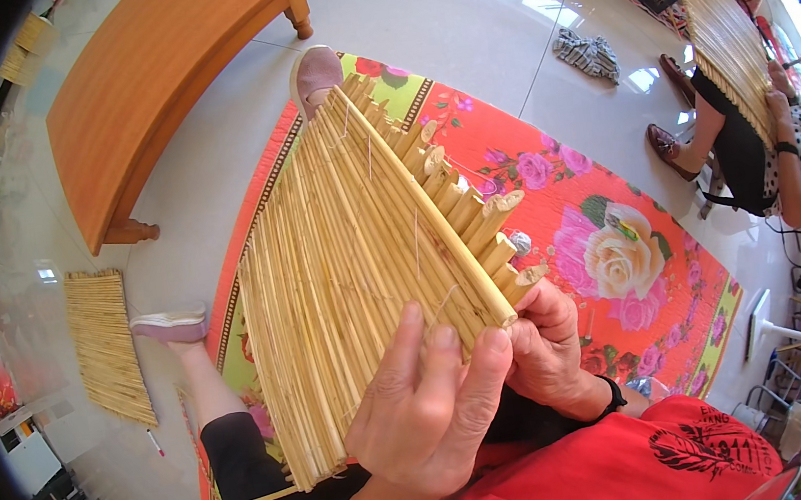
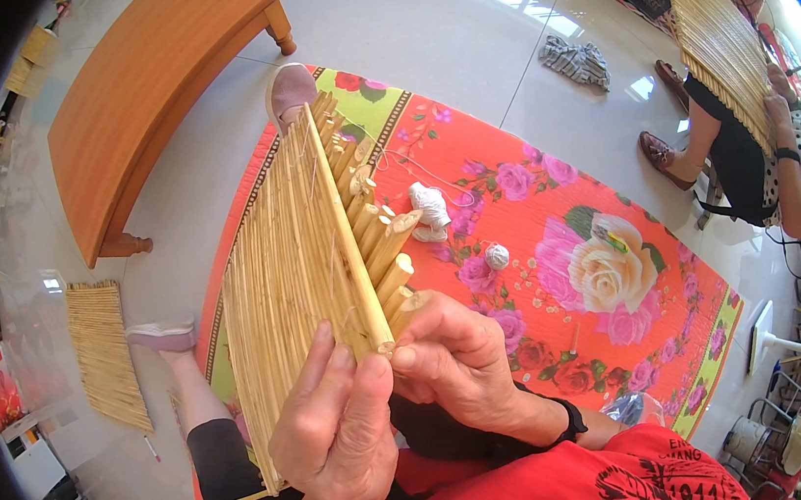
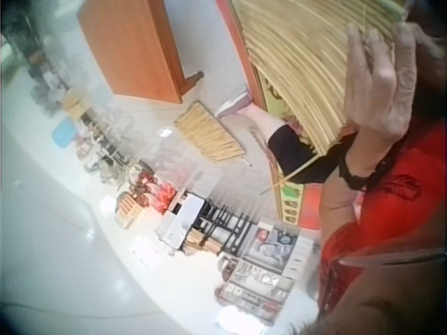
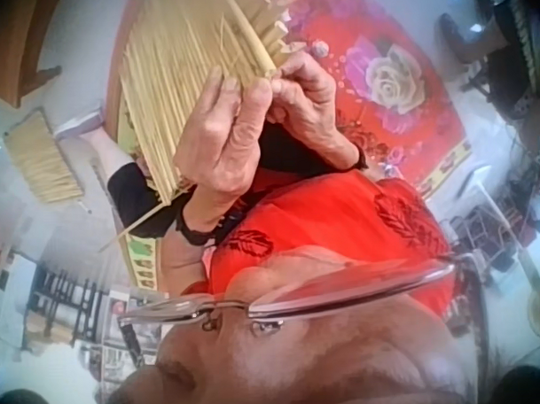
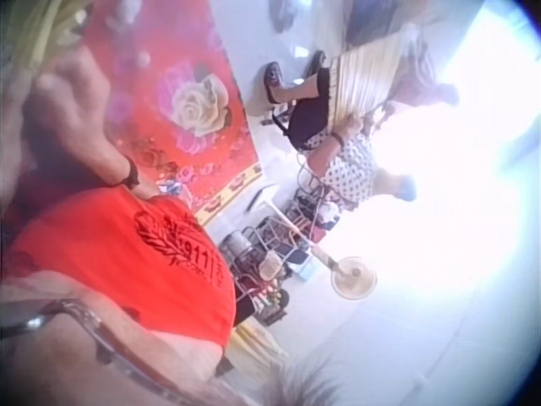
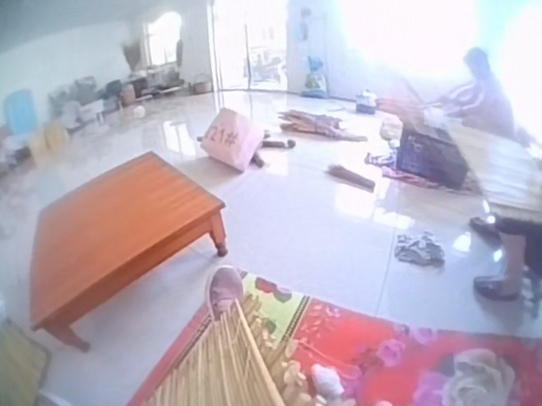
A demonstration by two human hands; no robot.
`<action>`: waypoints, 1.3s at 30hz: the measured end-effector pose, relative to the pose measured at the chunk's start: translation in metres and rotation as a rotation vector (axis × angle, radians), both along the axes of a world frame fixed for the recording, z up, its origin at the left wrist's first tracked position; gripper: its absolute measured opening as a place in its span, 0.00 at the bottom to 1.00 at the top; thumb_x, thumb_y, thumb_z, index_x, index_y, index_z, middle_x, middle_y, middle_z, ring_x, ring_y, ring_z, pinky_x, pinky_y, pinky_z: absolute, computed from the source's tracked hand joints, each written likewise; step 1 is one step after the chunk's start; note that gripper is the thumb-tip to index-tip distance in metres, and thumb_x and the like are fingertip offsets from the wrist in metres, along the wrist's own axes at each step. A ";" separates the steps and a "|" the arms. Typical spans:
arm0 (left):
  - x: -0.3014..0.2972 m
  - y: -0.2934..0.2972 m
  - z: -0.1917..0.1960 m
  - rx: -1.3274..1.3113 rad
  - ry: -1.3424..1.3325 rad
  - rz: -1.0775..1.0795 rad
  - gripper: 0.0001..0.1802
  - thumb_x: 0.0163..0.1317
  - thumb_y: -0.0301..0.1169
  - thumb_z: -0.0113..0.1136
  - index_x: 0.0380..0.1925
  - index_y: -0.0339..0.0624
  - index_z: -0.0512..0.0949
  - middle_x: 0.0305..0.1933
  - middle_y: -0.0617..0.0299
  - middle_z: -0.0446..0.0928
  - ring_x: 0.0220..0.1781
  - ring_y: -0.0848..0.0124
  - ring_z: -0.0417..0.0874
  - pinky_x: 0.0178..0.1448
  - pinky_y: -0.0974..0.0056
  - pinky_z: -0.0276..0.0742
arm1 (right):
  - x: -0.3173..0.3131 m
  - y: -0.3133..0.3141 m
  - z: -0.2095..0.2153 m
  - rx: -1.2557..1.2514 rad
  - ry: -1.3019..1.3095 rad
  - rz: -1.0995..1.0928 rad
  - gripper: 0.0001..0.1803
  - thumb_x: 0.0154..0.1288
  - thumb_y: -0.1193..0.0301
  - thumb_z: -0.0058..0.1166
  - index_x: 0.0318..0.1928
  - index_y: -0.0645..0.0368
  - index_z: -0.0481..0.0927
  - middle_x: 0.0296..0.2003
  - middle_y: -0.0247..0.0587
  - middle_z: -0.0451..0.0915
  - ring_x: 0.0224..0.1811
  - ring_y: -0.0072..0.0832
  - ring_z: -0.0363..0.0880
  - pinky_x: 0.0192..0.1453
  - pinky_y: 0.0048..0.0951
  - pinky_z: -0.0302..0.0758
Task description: The person is weaving a bamboo mat by hand, using a needle and thread to secure the bamboo strips together. They adjust the mat and continue weaving throughout the clip.
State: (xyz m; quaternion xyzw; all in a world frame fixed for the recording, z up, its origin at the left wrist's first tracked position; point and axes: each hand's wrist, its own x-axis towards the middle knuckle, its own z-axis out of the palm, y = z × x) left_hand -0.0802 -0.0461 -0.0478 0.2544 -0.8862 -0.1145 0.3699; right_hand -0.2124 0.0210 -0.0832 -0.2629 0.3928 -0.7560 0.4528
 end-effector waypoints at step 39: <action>-0.003 0.003 -0.001 0.079 0.109 0.068 0.14 0.58 0.19 0.70 0.46 0.38 0.86 0.44 0.51 0.84 0.47 0.47 0.91 0.49 0.56 0.91 | -0.018 0.005 0.004 0.078 0.010 0.188 0.03 0.77 0.79 0.55 0.45 0.66 0.81 0.25 0.30 0.76 0.20 0.14 0.69 0.22 0.22 0.64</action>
